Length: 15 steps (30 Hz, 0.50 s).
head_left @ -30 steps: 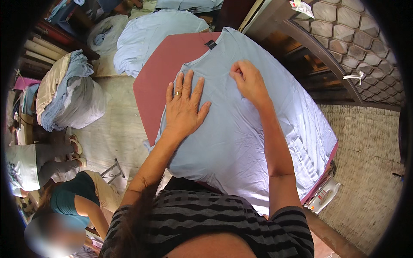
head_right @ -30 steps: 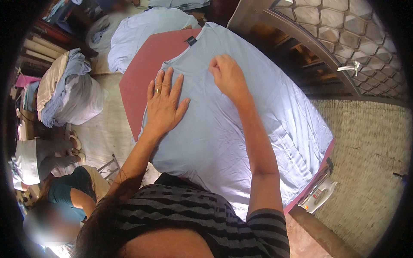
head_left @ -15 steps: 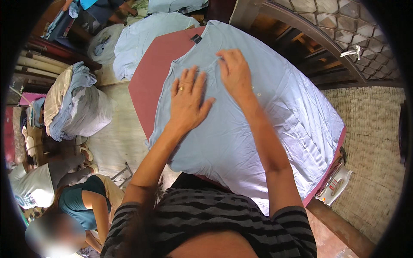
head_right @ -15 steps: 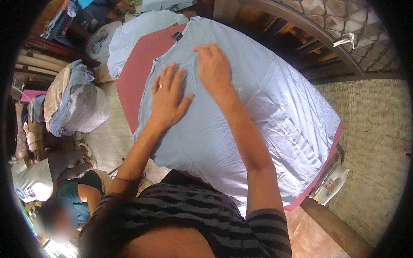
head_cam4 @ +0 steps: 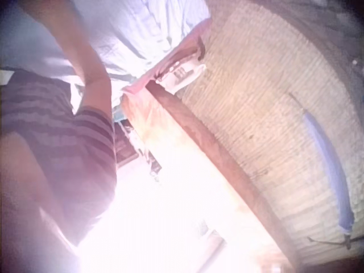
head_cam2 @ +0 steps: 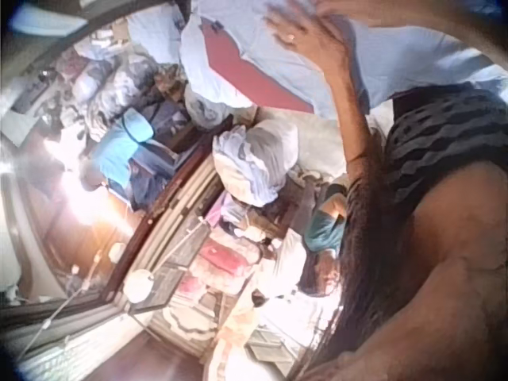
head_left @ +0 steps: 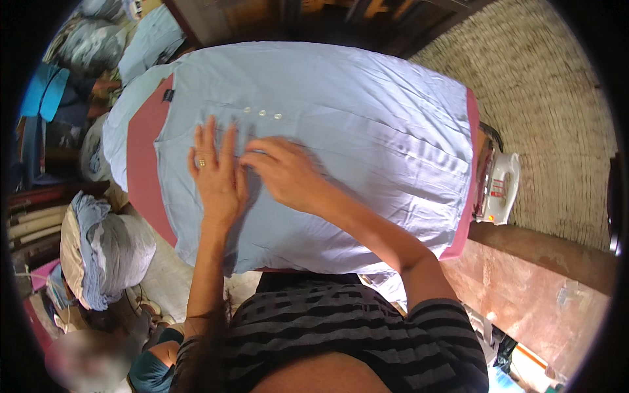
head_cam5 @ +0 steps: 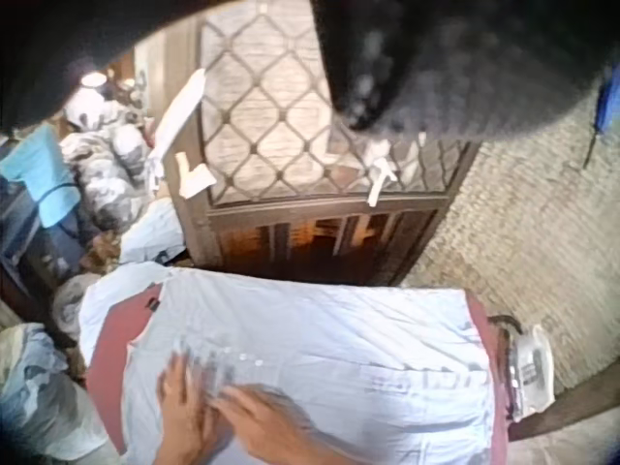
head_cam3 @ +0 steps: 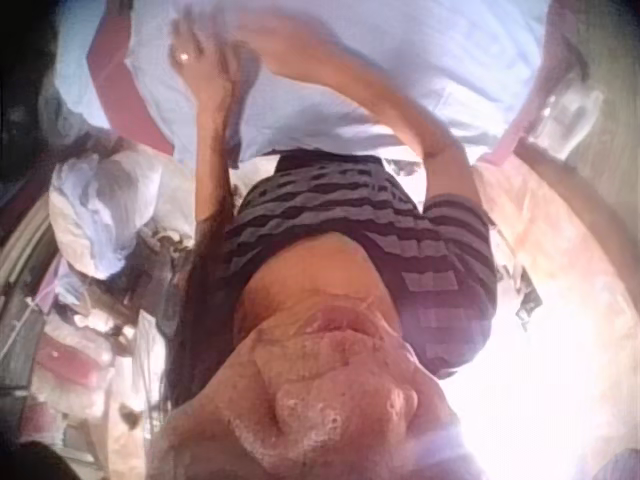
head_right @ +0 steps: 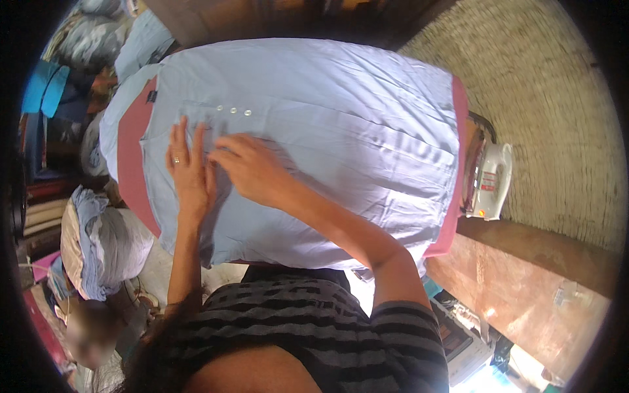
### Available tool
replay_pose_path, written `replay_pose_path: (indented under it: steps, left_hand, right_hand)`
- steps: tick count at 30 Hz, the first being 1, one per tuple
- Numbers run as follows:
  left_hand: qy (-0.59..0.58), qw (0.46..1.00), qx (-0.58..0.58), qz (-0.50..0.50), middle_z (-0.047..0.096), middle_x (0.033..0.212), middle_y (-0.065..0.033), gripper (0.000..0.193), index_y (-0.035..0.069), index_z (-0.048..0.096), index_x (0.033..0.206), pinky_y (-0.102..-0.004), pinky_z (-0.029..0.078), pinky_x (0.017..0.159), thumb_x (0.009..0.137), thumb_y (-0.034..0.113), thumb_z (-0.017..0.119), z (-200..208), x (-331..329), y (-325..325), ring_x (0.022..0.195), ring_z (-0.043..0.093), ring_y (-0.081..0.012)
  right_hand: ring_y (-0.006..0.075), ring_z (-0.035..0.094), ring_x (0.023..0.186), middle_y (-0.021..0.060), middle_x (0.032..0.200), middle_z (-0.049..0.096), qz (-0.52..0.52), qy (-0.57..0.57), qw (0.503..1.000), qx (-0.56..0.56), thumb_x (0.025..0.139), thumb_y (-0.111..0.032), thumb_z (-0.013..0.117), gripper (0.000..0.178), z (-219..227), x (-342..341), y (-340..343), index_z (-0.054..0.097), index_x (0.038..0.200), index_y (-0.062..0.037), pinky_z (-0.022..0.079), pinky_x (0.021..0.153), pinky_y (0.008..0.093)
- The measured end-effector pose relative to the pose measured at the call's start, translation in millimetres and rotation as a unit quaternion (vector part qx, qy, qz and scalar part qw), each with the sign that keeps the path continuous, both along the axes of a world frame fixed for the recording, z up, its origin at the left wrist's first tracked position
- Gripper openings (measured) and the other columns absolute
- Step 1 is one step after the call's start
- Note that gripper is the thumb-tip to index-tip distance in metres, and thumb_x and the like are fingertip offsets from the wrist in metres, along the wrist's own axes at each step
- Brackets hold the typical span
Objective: The person irons a light blue shirt on a pink ironing board. They spread the shirt, smooth it with their hands, and use a steam iron to press the body, sleeves, and collar areas. The shirt is repositioned several times to access different sections.
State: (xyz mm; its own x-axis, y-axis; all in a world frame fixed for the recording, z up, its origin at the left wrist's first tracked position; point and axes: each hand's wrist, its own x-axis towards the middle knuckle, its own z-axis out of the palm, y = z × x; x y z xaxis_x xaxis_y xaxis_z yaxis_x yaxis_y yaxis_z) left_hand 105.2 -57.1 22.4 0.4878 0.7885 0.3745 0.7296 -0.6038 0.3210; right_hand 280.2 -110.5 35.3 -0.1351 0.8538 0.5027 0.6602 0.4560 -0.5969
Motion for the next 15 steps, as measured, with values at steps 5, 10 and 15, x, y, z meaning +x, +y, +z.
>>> replay_pose_path:
  steps: [5, 10, 15]
  left_hand:
    - [0.11, 0.993, -0.029, -0.011, 0.023, 0.164, -0.0163, 0.066, 0.017, 0.041, 0.153, -0.0581, 0.009, 0.119, 0.094, 0.043, 0.055, -7, 40, -15, 0.152, 0.017, -0.0387]
    - [0.071, 0.997, -0.004, -0.042, 0.024, 0.164, -0.0156, 0.068, 0.017, 0.04, 0.154, -0.061, 0.011, 0.117, 0.093, 0.041, 0.058, 4, 74, -32, 0.152, 0.018, -0.038]
    - [0.013, 0.961, -0.047, -0.271, 0.029, 0.162, -0.0132, 0.065, 0.019, 0.048, 0.148, -0.0641, 0.017, 0.114, 0.089, 0.041, 0.065, 17, 170, -96, 0.149, 0.023, -0.0405]
  right_hand:
    - [0.0311, 0.057, 0.107, 0.0121, 0.115, 0.059, -0.27, -0.047, 0.962, -0.021, 0.083, 0.001, 0.068, 0.028, -10, 131, -119, 0.067, 0.109, -0.008, 0.047, 0.093, 0.0434]
    - [0.0337, 0.057, 0.104, 0.0134, 0.115, 0.06, -0.416, -0.151, 0.895, -0.061, 0.084, -0.001, 0.069, 0.026, -16, 203, -233, 0.068, 0.109, -0.0063, 0.046, 0.092, 0.0438]
    - [0.0348, 0.057, 0.108, 0.0147, 0.119, 0.06, -0.446, -0.103, 0.887, -0.057, 0.084, -0.007, 0.072, 0.026, -11, 256, -275, 0.068, 0.11, -0.0049, 0.046, 0.095, 0.0443]
